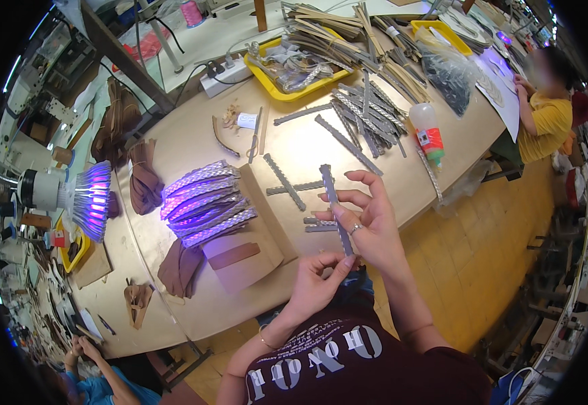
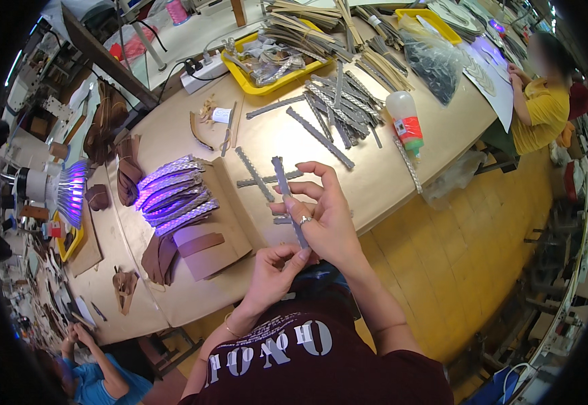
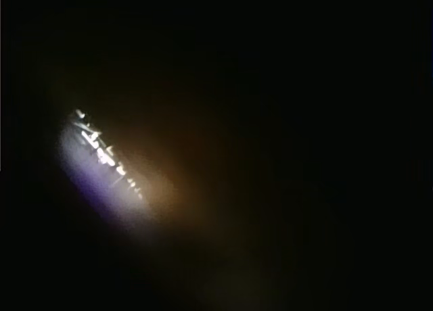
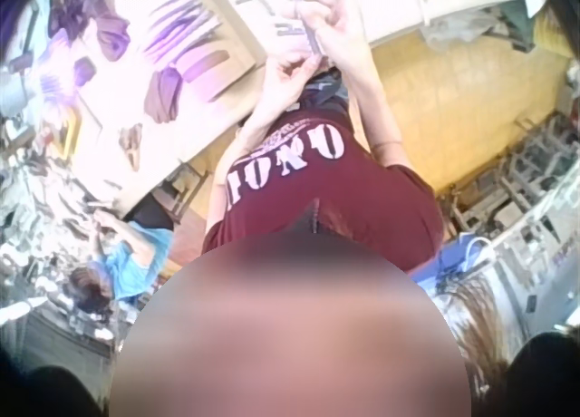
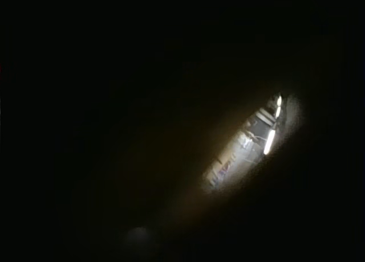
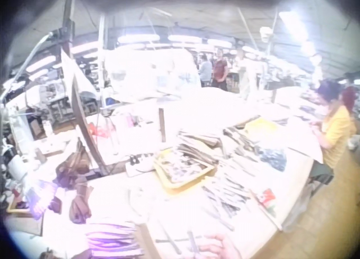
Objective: The person repeatedly picks up short braided cords and wraps them around a rectangular cardboard block, stacking them in layers. The cords are handled one at a time and placed neatly on top of previous wraps.
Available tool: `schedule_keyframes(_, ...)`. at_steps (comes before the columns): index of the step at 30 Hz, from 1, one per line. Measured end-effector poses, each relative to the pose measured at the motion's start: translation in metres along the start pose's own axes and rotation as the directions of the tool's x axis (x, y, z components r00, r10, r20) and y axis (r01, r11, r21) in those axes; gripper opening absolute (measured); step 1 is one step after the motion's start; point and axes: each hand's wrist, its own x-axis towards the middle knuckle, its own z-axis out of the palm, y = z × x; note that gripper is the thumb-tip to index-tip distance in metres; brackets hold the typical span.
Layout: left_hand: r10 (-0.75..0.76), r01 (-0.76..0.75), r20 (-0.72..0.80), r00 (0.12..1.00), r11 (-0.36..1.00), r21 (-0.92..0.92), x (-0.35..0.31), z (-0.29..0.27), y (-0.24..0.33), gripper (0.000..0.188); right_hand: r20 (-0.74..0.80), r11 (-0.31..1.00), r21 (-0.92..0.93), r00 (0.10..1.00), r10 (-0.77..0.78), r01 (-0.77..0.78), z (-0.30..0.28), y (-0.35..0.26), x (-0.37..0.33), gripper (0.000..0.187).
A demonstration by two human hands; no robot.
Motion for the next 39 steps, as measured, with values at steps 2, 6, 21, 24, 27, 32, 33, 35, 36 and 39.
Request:
schedule_keyframes(2,0.012,-0.013,0.004,1.0,0.998,0.06,-0.003,0.0,0.006,0.021,0.019,1.0,0.0,1.0,0.014,-0.014,0.002,-0.001,-0.002,0.045)
schedule_keyframes(6,0.043,-0.04,-0.001,0.999,0.939,0.341,-0.016,-0.004,0.027,0.025,0.055,0.987,-0.146,0.997,-0.056,0.063,0.011,-0.004,-0.008,0.047)
schedule_keyframes(21,0.311,-0.425,-0.591,0.745,0.903,-0.06,-0.054,-0.094,0.068,0.021,0.614,0.274,-0.595,0.648,-0.451,0.755,0.092,-0.006,0.008,0.064)
schedule_keyframes(24,0.298,-0.476,-0.656,0.694,0.873,-0.107,-0.057,-0.111,0.065,0.02,0.495,0.751,-0.544,0.866,-0.074,0.375,0.095,-0.014,0.009,0.069)
schedule_keyframes(27,0.308,-0.566,-0.706,0.637,0.809,-0.158,-0.061,-0.134,0.066,0.02,0.523,0.923,-0.309,0.852,-0.036,0.229,0.101,-0.012,0.021,0.067)
schedule_keyframes(32,0.309,-0.658,-0.757,0.575,0.725,-0.204,-0.063,-0.162,0.065,0.017,0.513,0.984,-0.152,0.858,0.001,0.09,0.11,-0.008,0.032,0.069)
schedule_keyframes(33,0.32,-0.673,-0.749,0.581,0.706,-0.221,-0.063,-0.164,0.064,0.017,0.509,0.986,-0.141,0.861,-0.007,0.092,0.112,-0.007,0.033,0.069)
schedule_keyframes(35,0.314,-0.668,-0.759,0.571,0.714,-0.207,-0.062,-0.167,0.063,0.017,0.491,0.988,-0.137,0.871,0.004,0.073,0.115,-0.005,0.035,0.067)
schedule_keyframes(36,0.324,-0.683,-0.753,0.573,0.696,-0.22,-0.062,-0.167,0.062,0.018,0.488,0.988,-0.137,0.873,0.002,0.074,0.116,-0.005,0.035,0.066)
schedule_keyframes(39,0.277,-0.636,-0.761,0.587,0.739,-0.221,-0.061,-0.166,0.061,0.018,0.457,0.956,-0.24,0.888,-0.044,0.171,0.118,-0.004,0.038,0.062)
